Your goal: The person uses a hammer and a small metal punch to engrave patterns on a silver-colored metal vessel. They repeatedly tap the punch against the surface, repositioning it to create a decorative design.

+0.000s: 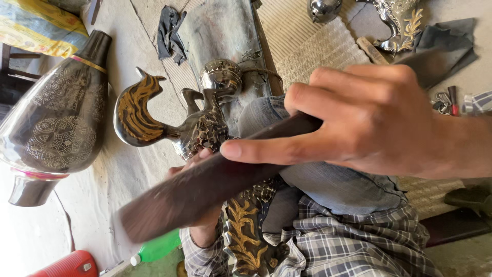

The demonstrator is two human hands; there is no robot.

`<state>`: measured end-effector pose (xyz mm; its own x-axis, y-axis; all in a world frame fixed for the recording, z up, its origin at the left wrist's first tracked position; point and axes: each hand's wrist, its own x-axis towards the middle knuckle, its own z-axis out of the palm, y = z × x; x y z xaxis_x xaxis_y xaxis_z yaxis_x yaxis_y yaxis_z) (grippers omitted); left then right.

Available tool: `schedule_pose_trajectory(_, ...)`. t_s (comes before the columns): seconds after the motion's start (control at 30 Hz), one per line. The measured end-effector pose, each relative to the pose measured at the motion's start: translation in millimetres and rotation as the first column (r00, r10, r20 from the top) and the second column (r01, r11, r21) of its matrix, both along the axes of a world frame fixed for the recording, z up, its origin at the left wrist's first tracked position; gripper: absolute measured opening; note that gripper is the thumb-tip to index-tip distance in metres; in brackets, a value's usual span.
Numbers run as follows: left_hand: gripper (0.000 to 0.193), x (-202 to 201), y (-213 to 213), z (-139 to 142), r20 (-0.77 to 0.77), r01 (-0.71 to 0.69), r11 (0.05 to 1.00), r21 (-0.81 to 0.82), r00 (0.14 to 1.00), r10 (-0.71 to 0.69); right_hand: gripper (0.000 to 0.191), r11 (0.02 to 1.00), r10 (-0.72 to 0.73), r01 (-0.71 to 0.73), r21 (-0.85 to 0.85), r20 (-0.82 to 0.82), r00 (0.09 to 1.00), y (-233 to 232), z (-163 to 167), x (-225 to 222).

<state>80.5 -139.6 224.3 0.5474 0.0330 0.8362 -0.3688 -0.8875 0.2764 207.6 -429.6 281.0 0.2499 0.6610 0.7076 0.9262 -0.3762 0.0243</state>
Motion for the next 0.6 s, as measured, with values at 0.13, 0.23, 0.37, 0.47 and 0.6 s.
schedule_pose_trajectory(0.13,0.041,-2.2,-2.4,-0.5,-0.012,0.005,1.0,0.021,1.0,-0.005,0.064,0.987,0.129,-0.11,0.113,-0.174,0.976,7.8,22.6,0.4)
schedule_pose_trajectory(0.23,0.041,-2.0,-2.1,-1.0,-0.01,0.006,1.0,0.022,1.0,-0.005,0.065,0.999,0.022,-0.023,-0.027,-0.03,0.999,4.9,21.8,0.7)
schedule_pose_trajectory(0.37,0.042,-0.2,-1.4,-1.3,0.004,-0.002,1.0,-0.003,1.0,0.002,0.066,1.0,0.006,-0.006,-0.01,-0.002,1.0,3.8,-2.4,-2.3)
schedule_pose_trajectory(0.47,0.042,-0.5,-1.7,-0.7,0.01,0.006,1.0,-0.01,1.0,-0.006,0.066,0.991,0.1,-0.09,0.102,-0.101,0.99,-0.4,-17.1,-4.8)
schedule_pose_trajectory(0.6,0.043,-0.1,0.8,-0.9,0.019,-0.001,1.0,-0.016,1.0,0.002,0.076,0.989,-0.108,0.119,-0.083,0.127,0.986,-4.4,-15.5,-6.1)
